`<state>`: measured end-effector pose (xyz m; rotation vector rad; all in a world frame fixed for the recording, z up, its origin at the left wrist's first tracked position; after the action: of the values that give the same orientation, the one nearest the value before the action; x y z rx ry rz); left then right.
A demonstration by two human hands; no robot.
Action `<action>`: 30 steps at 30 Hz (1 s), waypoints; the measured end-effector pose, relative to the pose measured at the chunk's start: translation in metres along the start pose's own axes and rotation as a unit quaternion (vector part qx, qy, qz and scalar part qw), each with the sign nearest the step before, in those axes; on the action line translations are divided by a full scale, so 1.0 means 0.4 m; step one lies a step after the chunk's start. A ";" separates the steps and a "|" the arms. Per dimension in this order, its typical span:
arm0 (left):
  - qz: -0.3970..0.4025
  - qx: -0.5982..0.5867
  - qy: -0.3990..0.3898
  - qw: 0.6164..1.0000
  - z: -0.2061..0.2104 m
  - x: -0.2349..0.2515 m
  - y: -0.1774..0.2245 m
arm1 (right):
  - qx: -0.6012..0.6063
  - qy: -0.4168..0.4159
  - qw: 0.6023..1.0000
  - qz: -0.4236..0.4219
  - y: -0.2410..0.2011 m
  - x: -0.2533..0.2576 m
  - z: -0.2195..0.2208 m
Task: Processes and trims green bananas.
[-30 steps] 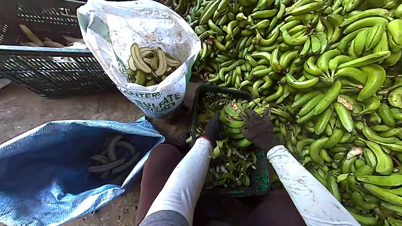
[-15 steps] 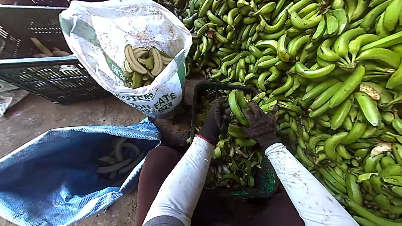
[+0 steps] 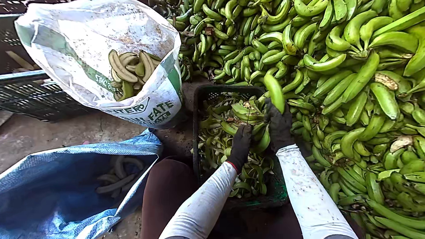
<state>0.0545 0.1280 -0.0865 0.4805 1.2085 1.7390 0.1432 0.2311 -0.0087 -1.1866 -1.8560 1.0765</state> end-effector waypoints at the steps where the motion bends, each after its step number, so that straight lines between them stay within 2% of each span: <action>1: 0.000 0.019 0.009 1.000 -0.003 0.007 -0.004 | 0.066 0.000 0.998 0.018 -0.004 0.001 -0.011; 2: -0.003 0.040 0.018 0.999 -0.008 0.014 -0.007 | 0.154 -0.009 0.988 0.022 -0.005 0.007 -0.025; 3: -0.006 0.061 0.027 0.998 -0.015 0.022 -0.007 | 0.280 -0.028 0.959 0.015 -0.010 0.020 -0.042; 5: -0.001 0.091 0.036 0.995 -0.030 0.031 -0.009 | 0.534 -0.080 0.841 -0.018 -0.027 0.057 -0.095; 7: 0.002 0.114 0.024 0.993 -0.030 0.039 -0.007 | 0.647 -0.116 0.749 -0.087 -0.079 0.066 -0.158; 8: 0.005 0.122 0.016 0.992 -0.027 0.042 -0.004 | 0.649 -0.122 0.740 -0.123 -0.121 0.058 -0.196; 11: -0.002 0.122 -0.006 0.992 -0.021 0.024 -0.001 | 0.529 -0.090 0.818 -0.205 -0.238 0.009 -0.313; 13: 0.012 0.106 -0.019 0.994 -0.002 0.004 0.034 | 0.404 -0.015 0.887 -0.222 -0.276 -0.007 -0.391; 14: 0.025 0.102 -0.030 0.994 0.014 -0.011 0.064 | 0.312 0.037 0.928 -0.202 -0.276 -0.021 -0.424; 16: 0.068 0.108 -0.077 0.989 0.055 -0.063 0.137 | 0.197 0.081 0.967 -0.139 -0.258 -0.061 -0.458; 19: 0.134 0.116 -0.183 0.967 0.127 -0.177 0.240 | 0.249 0.091 0.962 -0.057 -0.237 -0.127 -0.424; 22: 0.154 0.054 -0.244 0.956 0.172 -0.266 0.276 | 0.344 0.067 0.936 -0.029 -0.219 -0.193 -0.357; 26: 0.128 0.014 -0.266 0.955 0.185 -0.309 0.291 | 0.402 0.038 0.915 0.013 -0.196 -0.261 -0.265; 30: 0.130 0.041 -0.248 0.959 0.179 -0.330 0.298 | 0.392 0.019 0.919 0.036 -0.175 -0.298 -0.230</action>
<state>0.1159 0.0426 0.0739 1.0940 0.8827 1.6457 0.2387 0.1293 0.0810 -0.7757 -1.1426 1.6117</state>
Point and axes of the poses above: each hand's wrist, its own x-axis towards the middle knuckle, its own z-axis out of the palm, y = z × x, the point moved 5 cm from there along x, towards the middle knuckle, and after that the axes turned 12 degrees about -x, right-handed, at the moved point
